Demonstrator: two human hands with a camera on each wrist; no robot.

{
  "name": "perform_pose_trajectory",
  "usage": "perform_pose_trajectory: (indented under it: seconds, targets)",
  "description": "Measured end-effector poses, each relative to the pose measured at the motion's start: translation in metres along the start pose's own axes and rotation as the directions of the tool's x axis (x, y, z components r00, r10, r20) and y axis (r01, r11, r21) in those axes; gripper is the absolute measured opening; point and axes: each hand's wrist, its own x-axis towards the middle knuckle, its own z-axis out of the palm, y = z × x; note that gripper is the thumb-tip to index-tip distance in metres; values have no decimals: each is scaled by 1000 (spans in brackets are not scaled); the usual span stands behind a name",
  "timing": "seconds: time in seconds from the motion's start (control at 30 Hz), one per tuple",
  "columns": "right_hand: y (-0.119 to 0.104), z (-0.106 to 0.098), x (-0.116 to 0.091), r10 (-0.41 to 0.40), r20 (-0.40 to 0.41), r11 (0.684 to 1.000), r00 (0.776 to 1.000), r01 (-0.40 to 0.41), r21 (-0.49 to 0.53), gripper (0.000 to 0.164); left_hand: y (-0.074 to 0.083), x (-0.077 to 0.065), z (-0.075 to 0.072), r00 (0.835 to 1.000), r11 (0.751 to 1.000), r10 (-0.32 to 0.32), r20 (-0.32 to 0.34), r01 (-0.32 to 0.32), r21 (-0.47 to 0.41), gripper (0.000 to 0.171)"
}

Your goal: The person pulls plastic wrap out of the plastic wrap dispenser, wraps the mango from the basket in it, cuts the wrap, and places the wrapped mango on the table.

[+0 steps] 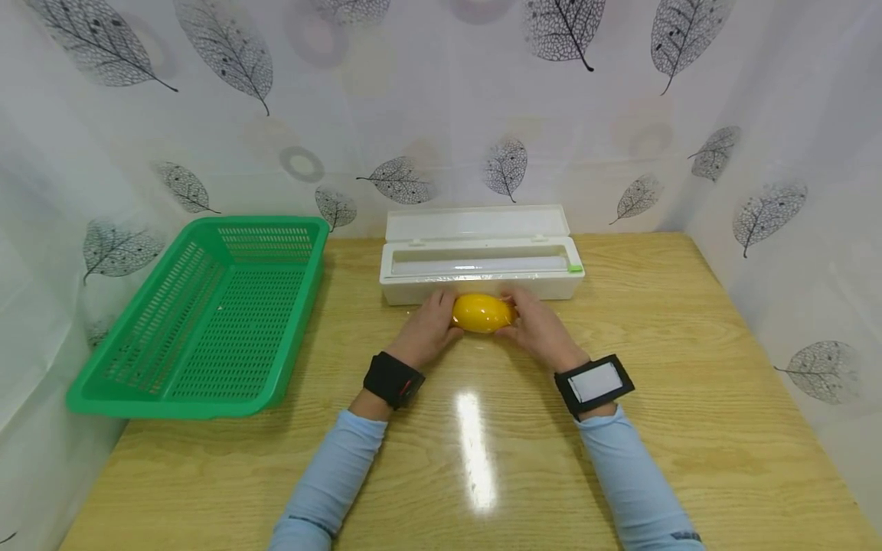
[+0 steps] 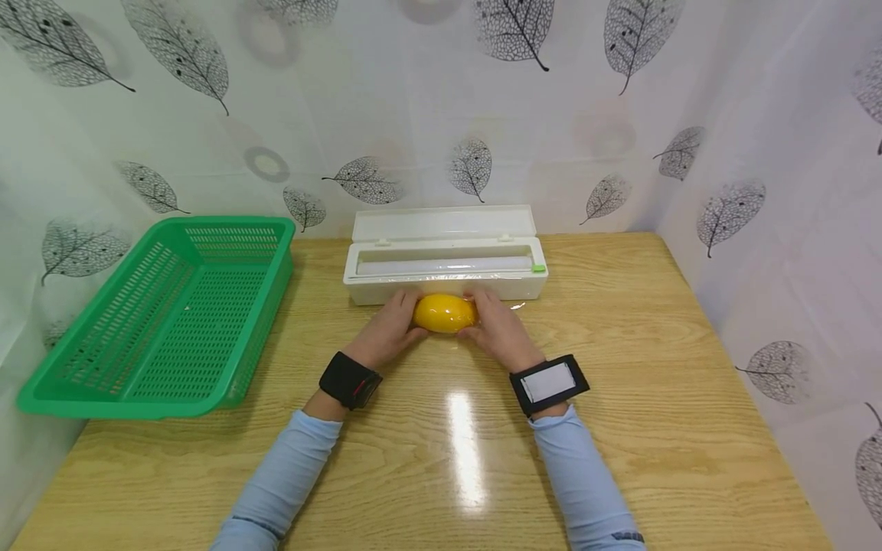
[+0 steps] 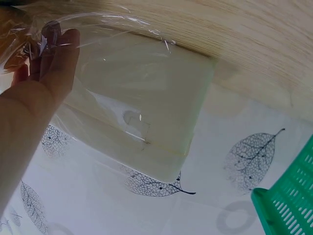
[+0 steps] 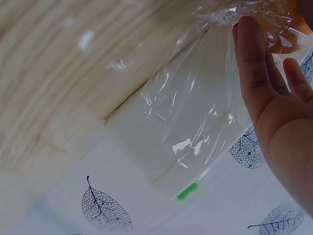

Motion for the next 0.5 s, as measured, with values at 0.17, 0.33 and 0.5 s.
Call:
perform_pose_trajectory:
  seconds: [0.17, 0.33, 0.5]
  targets:
    - [0, -1, 1, -11, -2, 1000, 1000, 11, -8, 48, -1, 1, -1, 1000, 1000, -11, 8, 11, -16, 53]
    - [0, -1, 1, -14, 1, 1000, 1000, 14, -18, 49, -1, 0, -2, 1000, 1000, -2, 11, 2, -7, 55]
    - [0, -1, 1, -17, 4, 1000, 1000, 17, -26, 50, -1, 0, -3, 1000, 1000, 1, 26, -2, 12, 55]
